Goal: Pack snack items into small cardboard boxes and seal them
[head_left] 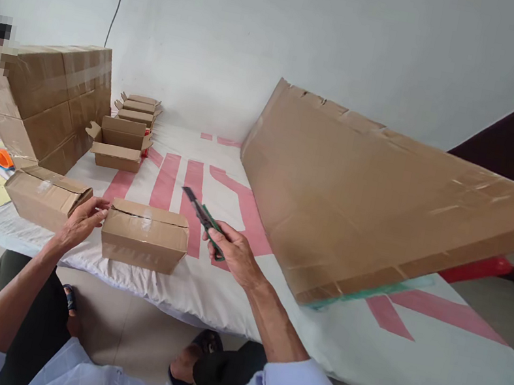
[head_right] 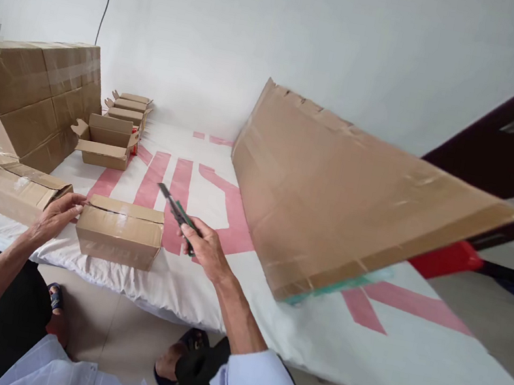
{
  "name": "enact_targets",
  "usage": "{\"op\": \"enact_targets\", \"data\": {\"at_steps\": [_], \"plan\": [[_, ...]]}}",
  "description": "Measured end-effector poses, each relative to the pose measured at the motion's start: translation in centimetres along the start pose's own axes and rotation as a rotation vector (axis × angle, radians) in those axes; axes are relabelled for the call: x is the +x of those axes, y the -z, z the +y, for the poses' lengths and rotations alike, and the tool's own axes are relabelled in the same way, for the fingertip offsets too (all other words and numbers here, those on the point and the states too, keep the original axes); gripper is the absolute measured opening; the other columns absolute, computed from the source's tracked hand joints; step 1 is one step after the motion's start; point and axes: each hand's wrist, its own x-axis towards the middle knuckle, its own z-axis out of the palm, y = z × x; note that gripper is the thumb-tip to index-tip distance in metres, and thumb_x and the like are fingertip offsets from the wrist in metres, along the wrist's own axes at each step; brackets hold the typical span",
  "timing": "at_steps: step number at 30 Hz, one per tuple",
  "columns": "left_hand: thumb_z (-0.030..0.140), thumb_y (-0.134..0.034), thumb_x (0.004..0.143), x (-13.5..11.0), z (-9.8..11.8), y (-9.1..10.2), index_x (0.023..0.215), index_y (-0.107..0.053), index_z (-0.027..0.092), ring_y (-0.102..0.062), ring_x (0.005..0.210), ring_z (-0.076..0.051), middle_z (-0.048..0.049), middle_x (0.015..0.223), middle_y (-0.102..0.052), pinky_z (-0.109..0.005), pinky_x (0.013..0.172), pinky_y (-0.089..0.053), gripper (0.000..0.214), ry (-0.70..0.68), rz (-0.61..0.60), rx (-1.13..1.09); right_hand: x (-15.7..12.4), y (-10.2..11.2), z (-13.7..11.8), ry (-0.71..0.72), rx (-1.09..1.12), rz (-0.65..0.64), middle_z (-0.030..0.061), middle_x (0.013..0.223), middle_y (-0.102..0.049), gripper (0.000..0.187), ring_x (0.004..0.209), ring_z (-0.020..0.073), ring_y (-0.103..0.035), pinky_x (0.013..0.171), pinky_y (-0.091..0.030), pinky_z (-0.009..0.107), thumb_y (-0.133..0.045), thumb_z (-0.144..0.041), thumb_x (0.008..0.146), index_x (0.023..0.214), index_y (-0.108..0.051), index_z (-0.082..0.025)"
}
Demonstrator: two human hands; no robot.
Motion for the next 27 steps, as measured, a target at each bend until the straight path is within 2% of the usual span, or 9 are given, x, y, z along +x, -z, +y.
{"op": "enact_targets", "data": {"at_steps": [2,4,7,10,14,20,23,27], "plan": [[0.062,-0.088,0.076,0.1,-0.1,-0.2,0.104,-0.079,0.022,-0.073,0.103,-0.031,-0.0088,0.106,-0.076,-0.038,0.084,-0.064,0.049,0.03,0.016,-0.035,0.5,-1.1,-2.7,0.085,-0.132,-0.115,-0.0005,0.074,-0.066,0.043,0.065,0.0166,-0.058,0.063,-0.05,0.031,-0.074,-0.062,0.087,0.1,-0.075,-0.022],[0.057,-0.088,0.077,0.3,0.1,-0.5,0.099,-0.079,0.022,-0.073,0.108,-0.032,-0.0082,0.107,-0.076,-0.038,0.086,-0.065,0.043,0.051,0.043,-0.049,1.2,-2.4,-4.8,0.164,-0.217,-0.203,0.0027,0.089,-0.075,0.038,0.082,0.0203,-0.066,0.077,-0.054,0.034,-0.075,-0.054,0.087,0.105,-0.08,-0.021],[0.05,-0.087,0.081,0.5,0.2,-0.7,0.097,-0.08,0.022,-0.072,0.115,-0.033,-0.0077,0.115,-0.076,-0.036,0.087,-0.065,0.034,0.079,0.094,-0.057,2.3,-4.2,-6.8,0.219,-0.285,-0.284,0.0051,0.108,-0.081,0.037,0.099,0.0233,-0.07,0.09,-0.054,0.036,-0.071,-0.047,0.091,0.113,-0.084,-0.02],[0.05,-0.086,0.081,0.8,0.1,-0.6,0.1,-0.08,0.021,-0.073,0.112,-0.032,-0.0078,0.11,-0.077,-0.035,0.085,-0.064,0.035,0.066,0.095,-0.069,3.1,-5.1,-7.6,0.234,-0.346,-0.31,0.0051,0.106,-0.081,0.038,0.096,0.0231,-0.07,0.087,-0.054,0.035,-0.068,-0.044,0.093,0.117,-0.085,-0.019],[0.06,-0.085,0.08,1.1,-0.1,-0.4,0.105,-0.08,0.021,-0.073,0.108,-0.031,-0.0083,0.105,-0.078,-0.035,0.083,-0.063,0.047,0.006,0.07,-0.043,3.6,-5.2,-7.8,0.235,-0.383,-0.331,0.0038,0.104,-0.082,0.036,0.094,0.0222,-0.069,0.083,-0.053,0.033,-0.068,-0.041,0.092,0.115,-0.085,-0.02],[0.078,-0.087,0.068,1.3,-0.8,-0.8,0.09,-0.078,0.02,-0.07,0.089,-0.027,-0.0072,0.092,-0.077,-0.035,0.074,-0.059,0.062,0.02,0.039,0.024,3.4,-5.5,-8.2,0.209,-0.416,-0.363,0.0033,0.104,-0.081,0.033,0.094,0.0217,-0.068,0.08,-0.052,0.031,-0.068,-0.037,0.091,0.114,-0.086,-0.021],[0.076,-0.087,0.066,1.3,-1.1,-0.9,0.08,-0.077,0.02,-0.067,0.081,-0.023,-0.005,0.083,-0.074,-0.032,0.07,-0.056,0.059,0.027,0.046,0.036,3.5,-5.7,-8.5,0.199,-0.441,-0.37,0.0036,0.105,-0.081,0.034,0.094,0.0212,-0.068,0.08,-0.051,0.031,-0.067,-0.034,0.091,0.116,-0.085,-0.021],[0.066,-0.091,0.061,1.4,-0.6,-1.0,0.081,-0.078,0.02,-0.069,0.077,-0.022,-0.0041,0.081,-0.076,-0.032,0.07,-0.056,0.052,0.034,0.063,0.002,3.6,-5.8,-9.1,0.188,-0.471,-0.401,0.0038,0.106,-0.081,0.034,0.092,0.0205,-0.067,0.078,-0.049,0.031,-0.064,-0.033,0.093,0.116,-0.085,-0.021]]}}
